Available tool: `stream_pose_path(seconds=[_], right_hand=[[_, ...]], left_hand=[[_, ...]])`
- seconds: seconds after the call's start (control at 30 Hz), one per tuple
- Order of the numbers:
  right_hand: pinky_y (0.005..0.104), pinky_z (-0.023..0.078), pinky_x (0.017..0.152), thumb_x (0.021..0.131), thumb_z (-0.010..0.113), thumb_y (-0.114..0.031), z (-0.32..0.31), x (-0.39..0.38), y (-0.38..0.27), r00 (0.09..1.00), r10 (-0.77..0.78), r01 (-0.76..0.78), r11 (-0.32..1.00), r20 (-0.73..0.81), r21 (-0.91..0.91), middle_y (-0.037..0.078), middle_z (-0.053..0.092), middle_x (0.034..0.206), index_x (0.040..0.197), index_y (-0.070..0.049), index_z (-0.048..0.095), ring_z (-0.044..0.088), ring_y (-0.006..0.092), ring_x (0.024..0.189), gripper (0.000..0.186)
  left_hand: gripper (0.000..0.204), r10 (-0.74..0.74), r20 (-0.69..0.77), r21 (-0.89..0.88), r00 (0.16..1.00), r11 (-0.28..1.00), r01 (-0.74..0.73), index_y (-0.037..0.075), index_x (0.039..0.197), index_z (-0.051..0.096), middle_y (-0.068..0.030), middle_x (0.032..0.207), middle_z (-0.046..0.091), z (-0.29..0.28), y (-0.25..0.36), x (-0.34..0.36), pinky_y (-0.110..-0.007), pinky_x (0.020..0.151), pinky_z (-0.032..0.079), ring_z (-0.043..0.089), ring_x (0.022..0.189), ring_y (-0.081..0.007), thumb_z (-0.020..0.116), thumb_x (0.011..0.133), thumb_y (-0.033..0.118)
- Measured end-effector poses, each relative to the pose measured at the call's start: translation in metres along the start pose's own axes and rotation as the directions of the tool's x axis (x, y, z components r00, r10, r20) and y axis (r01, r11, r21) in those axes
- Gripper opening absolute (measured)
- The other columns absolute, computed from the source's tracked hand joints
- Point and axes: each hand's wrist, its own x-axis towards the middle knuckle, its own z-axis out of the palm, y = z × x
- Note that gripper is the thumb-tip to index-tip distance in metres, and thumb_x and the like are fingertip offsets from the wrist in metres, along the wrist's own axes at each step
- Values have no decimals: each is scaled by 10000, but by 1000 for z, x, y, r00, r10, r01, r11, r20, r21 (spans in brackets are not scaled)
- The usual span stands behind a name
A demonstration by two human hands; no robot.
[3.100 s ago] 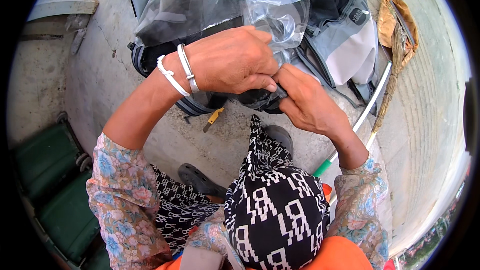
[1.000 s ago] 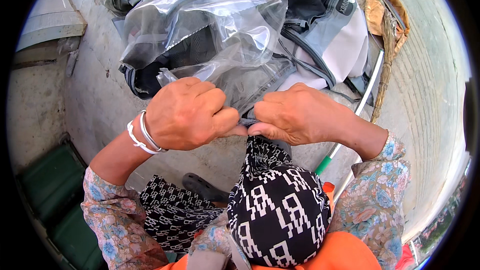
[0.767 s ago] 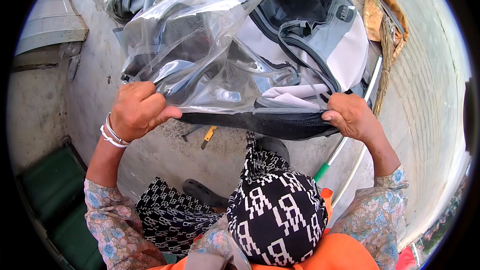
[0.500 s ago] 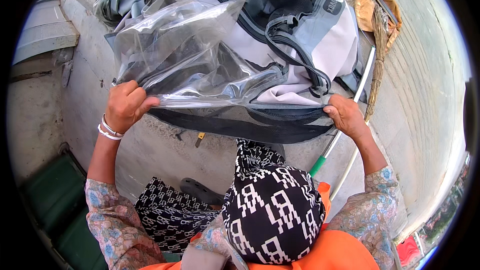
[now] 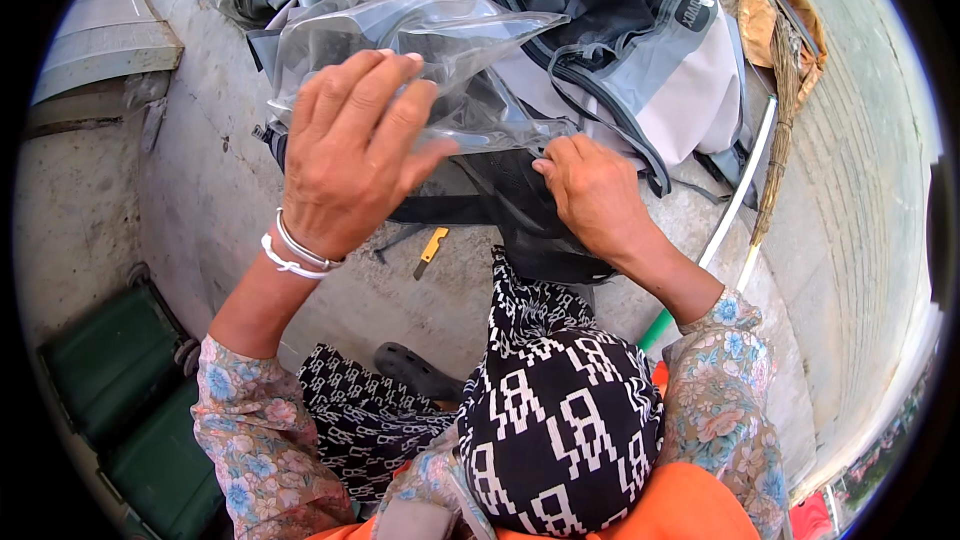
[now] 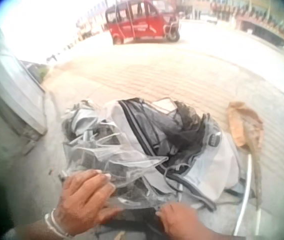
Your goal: The person unzips a grey and clear plastic bag, removes a plastic sheet, and then uses a yellow utility knife to cut and remove a zipper from the bag. They manipulate the bag's fabric and zipper components throughout the process.
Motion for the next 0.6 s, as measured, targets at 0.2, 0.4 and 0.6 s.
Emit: stream_pose_path(seconds=[0.2, 0.4, 0.6], right_hand=[[466, 463, 619, 907, 620, -129, -5, 0, -2, 970, -47, 67, 995, -238, 77, 151, 554, 784, 844, -20, 489, 586, 360, 708, 182], [464, 459, 517, 929, 617, -319, -18, 10, 2, 975, -217, 210, 972, 56, 101, 138, 572, 706, 838, -28, 482, 601, 370, 604, 334], [425, 463, 503, 876, 647, -254, -68, 20, -16, 846, -504, 485, 863, 174, 140, 91, 542, 646, 777, -56, 480, 603, 317, 562, 278]], left_hand=[[307, -98, 262, 0, 960, 995, 102, 64, 1095, 585, -90, 984, 628, 77, 55, 0, -391, 870, 480, 620, 981, -231, 643, 808, 155], [299, 140, 355, -174, 924, 981, -82, 103, 1043, 594, -35, 628, 536, 87, 12, 2, -356, 480, 463, 592, 542, -234, 687, 776, 204], [404, 336, 109, -138, 936, 937, -320, 76, 1142, 679, 1, 588, 371, 21, -9, -6, -314, 438, 384, 468, 479, -158, 671, 740, 110]])
